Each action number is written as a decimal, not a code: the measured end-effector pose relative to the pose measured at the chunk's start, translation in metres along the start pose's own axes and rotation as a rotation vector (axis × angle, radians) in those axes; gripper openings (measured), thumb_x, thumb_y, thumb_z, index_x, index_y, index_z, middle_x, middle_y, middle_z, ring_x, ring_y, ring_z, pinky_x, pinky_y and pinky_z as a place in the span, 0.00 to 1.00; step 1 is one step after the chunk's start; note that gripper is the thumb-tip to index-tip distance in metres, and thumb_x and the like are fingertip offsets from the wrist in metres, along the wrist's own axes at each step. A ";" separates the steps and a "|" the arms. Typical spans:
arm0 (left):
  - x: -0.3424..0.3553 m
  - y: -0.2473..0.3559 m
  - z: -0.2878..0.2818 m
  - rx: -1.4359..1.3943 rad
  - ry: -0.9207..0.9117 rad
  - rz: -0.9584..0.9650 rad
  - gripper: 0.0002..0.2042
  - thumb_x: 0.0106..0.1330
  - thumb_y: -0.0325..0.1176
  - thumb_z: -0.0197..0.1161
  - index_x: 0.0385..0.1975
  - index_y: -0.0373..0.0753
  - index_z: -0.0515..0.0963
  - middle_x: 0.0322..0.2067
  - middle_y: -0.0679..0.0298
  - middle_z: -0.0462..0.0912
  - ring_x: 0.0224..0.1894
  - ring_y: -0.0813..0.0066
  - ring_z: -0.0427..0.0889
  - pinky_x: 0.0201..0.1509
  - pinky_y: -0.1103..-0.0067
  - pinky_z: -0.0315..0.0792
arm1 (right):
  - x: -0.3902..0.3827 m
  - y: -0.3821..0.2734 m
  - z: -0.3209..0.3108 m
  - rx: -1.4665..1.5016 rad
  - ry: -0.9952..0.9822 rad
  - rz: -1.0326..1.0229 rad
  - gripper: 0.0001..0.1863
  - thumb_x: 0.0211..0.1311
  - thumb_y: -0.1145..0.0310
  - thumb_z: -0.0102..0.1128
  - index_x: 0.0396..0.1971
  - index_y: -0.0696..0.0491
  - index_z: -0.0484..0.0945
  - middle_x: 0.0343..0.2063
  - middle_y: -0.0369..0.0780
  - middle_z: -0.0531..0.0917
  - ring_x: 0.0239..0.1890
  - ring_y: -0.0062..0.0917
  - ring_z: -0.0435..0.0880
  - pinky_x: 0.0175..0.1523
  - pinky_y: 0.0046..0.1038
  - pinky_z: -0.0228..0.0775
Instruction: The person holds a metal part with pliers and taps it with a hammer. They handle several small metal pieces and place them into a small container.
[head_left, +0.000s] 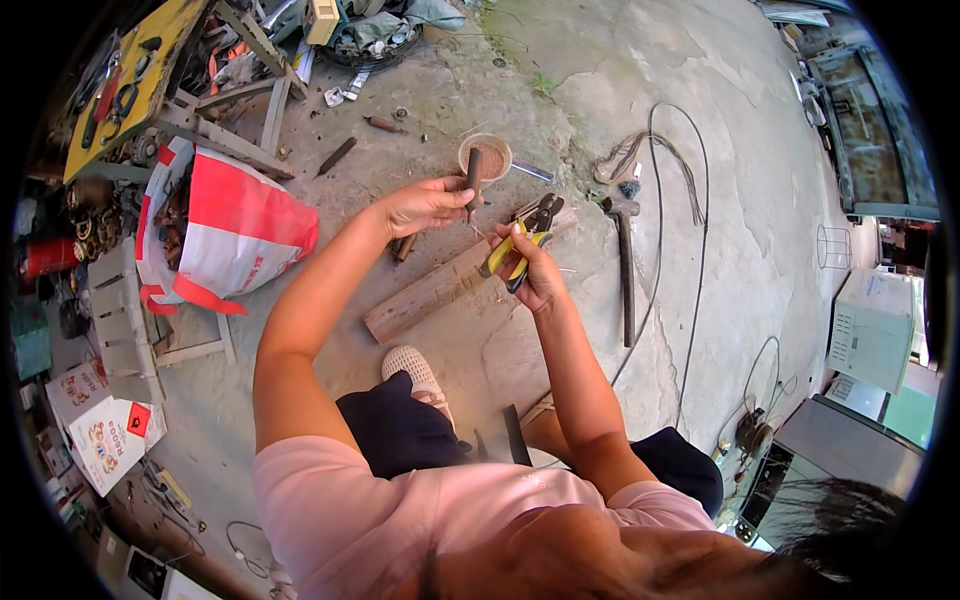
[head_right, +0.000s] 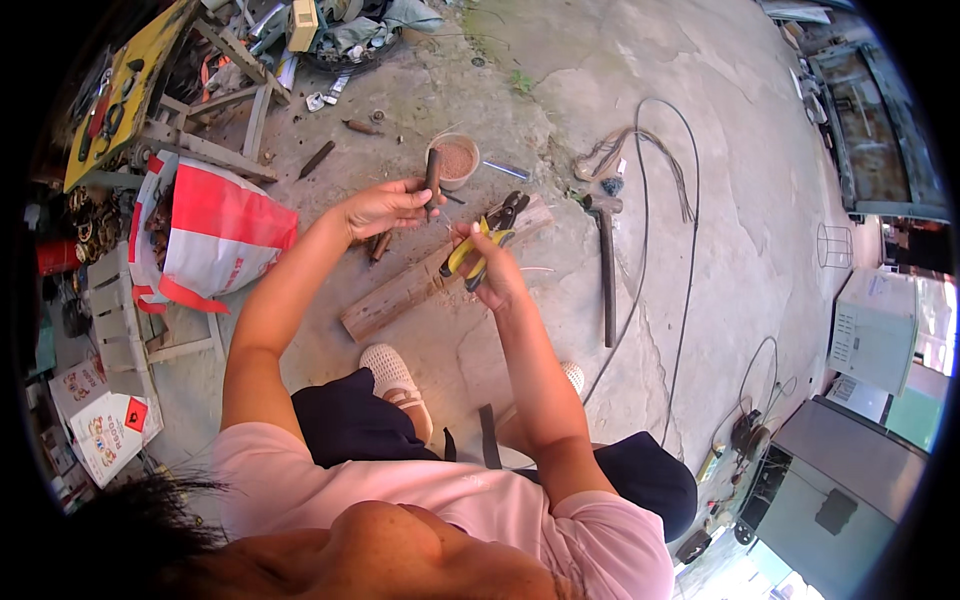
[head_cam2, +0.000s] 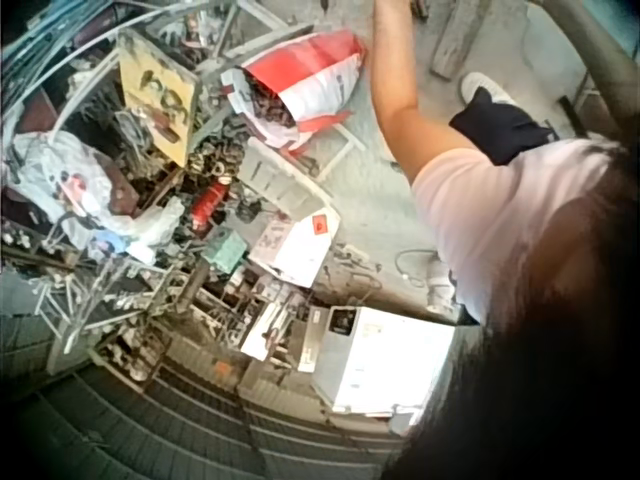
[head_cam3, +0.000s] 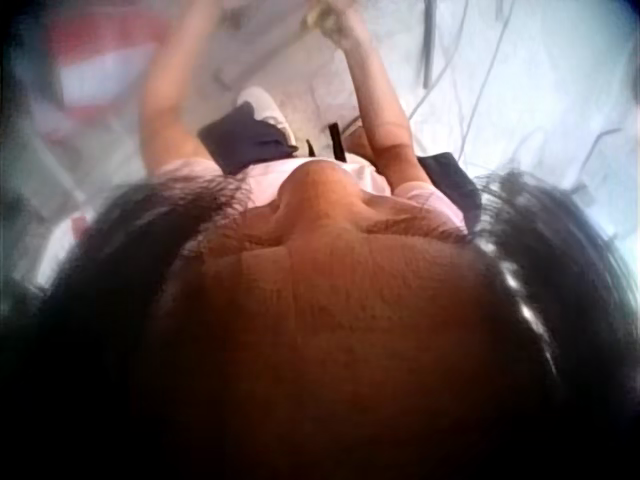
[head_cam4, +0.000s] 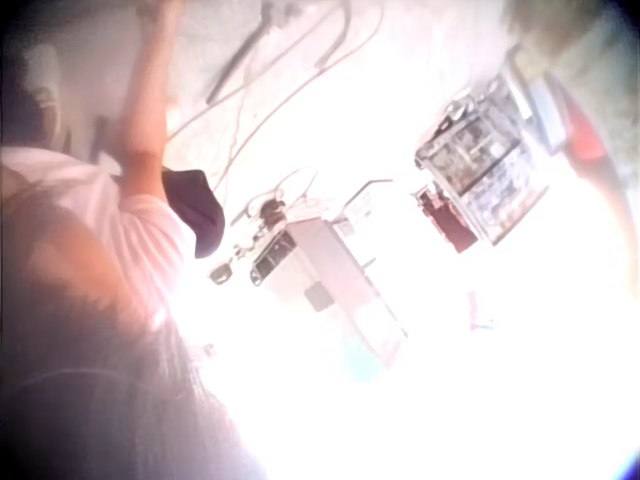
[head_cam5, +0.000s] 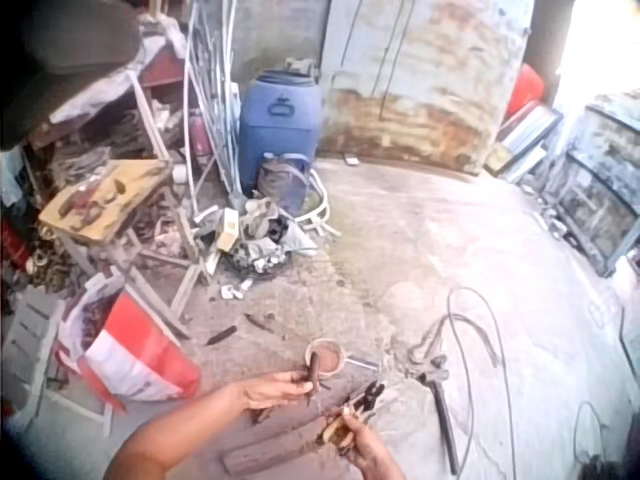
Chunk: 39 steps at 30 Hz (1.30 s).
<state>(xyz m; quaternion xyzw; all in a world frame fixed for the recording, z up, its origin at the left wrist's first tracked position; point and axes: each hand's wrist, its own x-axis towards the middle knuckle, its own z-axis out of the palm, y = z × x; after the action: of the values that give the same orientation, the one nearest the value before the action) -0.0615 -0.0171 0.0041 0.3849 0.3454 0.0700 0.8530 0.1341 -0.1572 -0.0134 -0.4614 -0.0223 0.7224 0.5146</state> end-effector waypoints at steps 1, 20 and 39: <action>0.002 -0.001 0.003 0.028 0.014 0.048 0.18 0.67 0.41 0.60 0.54 0.44 0.71 0.48 0.72 0.77 0.51 0.82 0.75 0.57 0.80 0.64 | -0.005 -0.001 0.002 -0.026 0.000 0.008 0.14 0.69 0.58 0.51 0.41 0.54 0.73 0.36 0.39 0.80 0.37 0.26 0.81 0.42 0.33 0.78; 0.004 0.018 0.000 0.702 0.443 0.296 0.20 0.59 0.39 0.67 0.47 0.32 0.78 0.38 0.59 0.83 0.41 0.74 0.79 0.47 0.77 0.72 | 0.002 -0.030 0.020 -1.100 -0.116 0.022 0.16 0.58 0.62 0.59 0.42 0.54 0.73 0.32 0.32 0.73 0.35 0.18 0.68 0.40 0.22 0.61; 0.004 0.022 -0.003 0.594 0.299 0.211 0.20 0.63 0.41 0.64 0.50 0.34 0.78 0.42 0.62 0.82 0.46 0.77 0.77 0.52 0.78 0.68 | -0.001 -0.035 0.028 -1.115 -0.105 0.049 0.18 0.57 0.62 0.59 0.44 0.56 0.74 0.33 0.33 0.74 0.35 0.18 0.69 0.39 0.22 0.61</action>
<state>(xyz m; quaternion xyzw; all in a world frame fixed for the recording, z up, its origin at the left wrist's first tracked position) -0.0572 0.0020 0.0159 0.6354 0.4303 0.1098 0.6317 0.1400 -0.1295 0.0211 -0.6273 -0.4156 0.6351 0.1740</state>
